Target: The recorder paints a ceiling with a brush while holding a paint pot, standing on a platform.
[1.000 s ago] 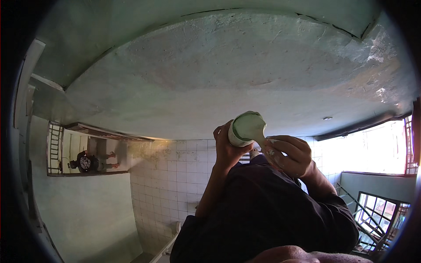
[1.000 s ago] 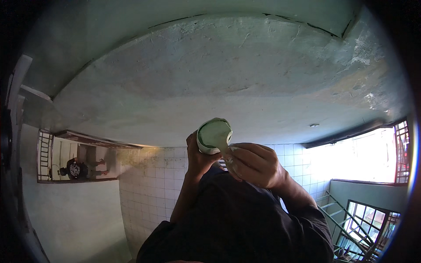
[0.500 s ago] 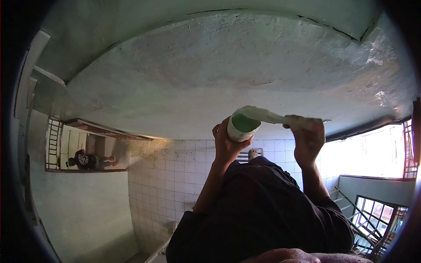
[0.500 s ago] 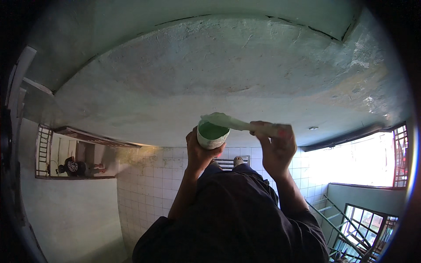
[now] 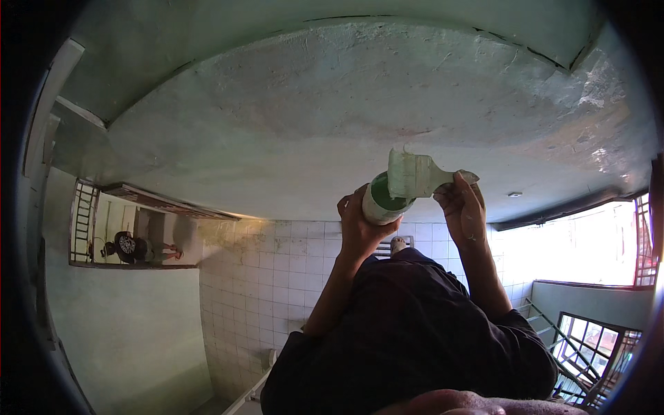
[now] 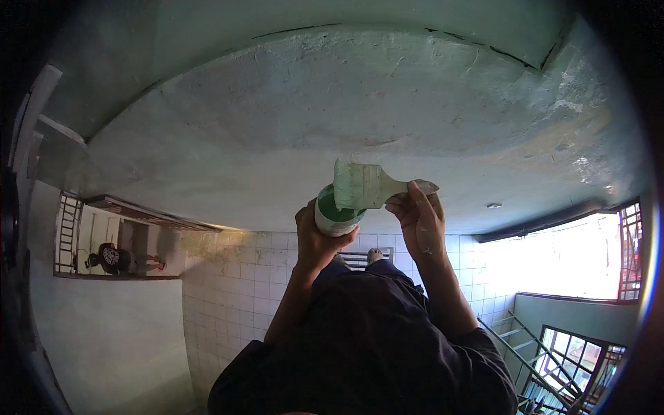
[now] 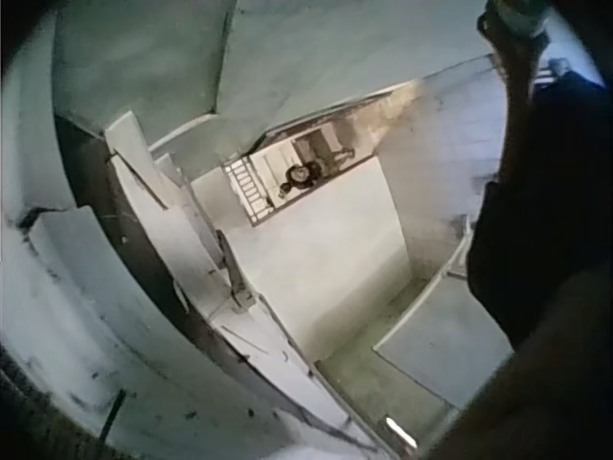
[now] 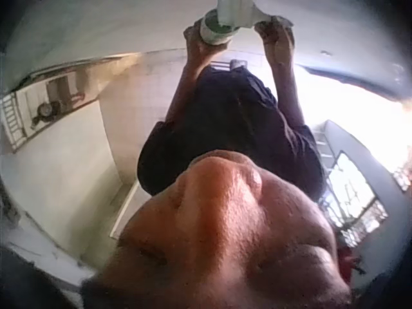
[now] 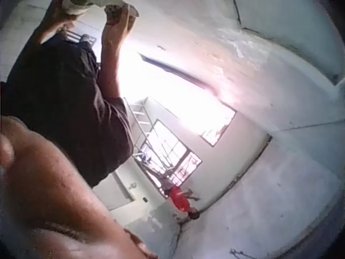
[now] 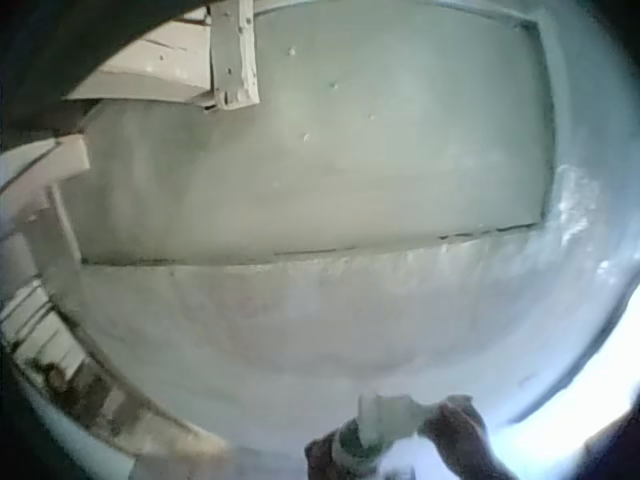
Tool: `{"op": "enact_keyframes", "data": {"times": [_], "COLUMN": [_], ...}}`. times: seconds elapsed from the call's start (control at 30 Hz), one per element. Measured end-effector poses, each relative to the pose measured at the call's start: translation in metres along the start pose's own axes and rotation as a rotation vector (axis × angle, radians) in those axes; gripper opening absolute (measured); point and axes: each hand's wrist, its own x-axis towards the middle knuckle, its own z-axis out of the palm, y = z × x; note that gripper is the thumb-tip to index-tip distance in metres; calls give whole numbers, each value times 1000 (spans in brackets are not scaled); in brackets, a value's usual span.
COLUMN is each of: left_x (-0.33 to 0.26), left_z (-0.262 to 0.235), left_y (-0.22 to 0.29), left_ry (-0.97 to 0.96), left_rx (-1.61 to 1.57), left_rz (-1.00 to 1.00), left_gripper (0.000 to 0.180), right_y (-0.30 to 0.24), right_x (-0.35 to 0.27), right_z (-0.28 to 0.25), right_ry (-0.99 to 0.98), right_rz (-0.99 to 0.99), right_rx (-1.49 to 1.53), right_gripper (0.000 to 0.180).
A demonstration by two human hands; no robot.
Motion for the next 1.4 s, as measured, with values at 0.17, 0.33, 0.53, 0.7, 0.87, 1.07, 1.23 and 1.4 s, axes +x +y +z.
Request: {"op": "enact_keyframes", "data": {"times": [0.17, 0.33, 0.53, 0.7, 0.87, 1.07, 1.23, 1.4], "left_x": [-1, 2, 3, 1, 0, 2, 4, 4], "left_z": [-5, -15, -18, -16, -18, -14, -11, -10], "left_y": [-5, -11, -11, -6, -4, -4, -5, 0], "left_ry": [40, -22, -69, -67, -118, -98, -118, -137], "left_rx": [38, 43, 10, -14, -70, -150, -104, -86], "left_rz": [22, 14, 50, 35, -90, -116, -78, -140], "left_gripper": [76, 76, 77, 76, 74, 73, 76, 80], "right_y": [-19, -52, -62, -49, -39, -33, -34, -37], "right_x": [4, -3, -12, -12, -8, -11, -10, -16], "right_z": [13, 44, 82, 94, 86, 71, 62, 53], "right_ry": [-116, -283, -632, -798, -817, -787, -748, -636], "right_rz": [-240, -425, -663, -834, -1018, -1095, -1160, -1196], "right_rx": [-281, -663, -1301, -1419, -1419, -1395, -1374, -1280], "right_gripper": [23, 30, 23, 28, 55, 69, 59, 49]}}
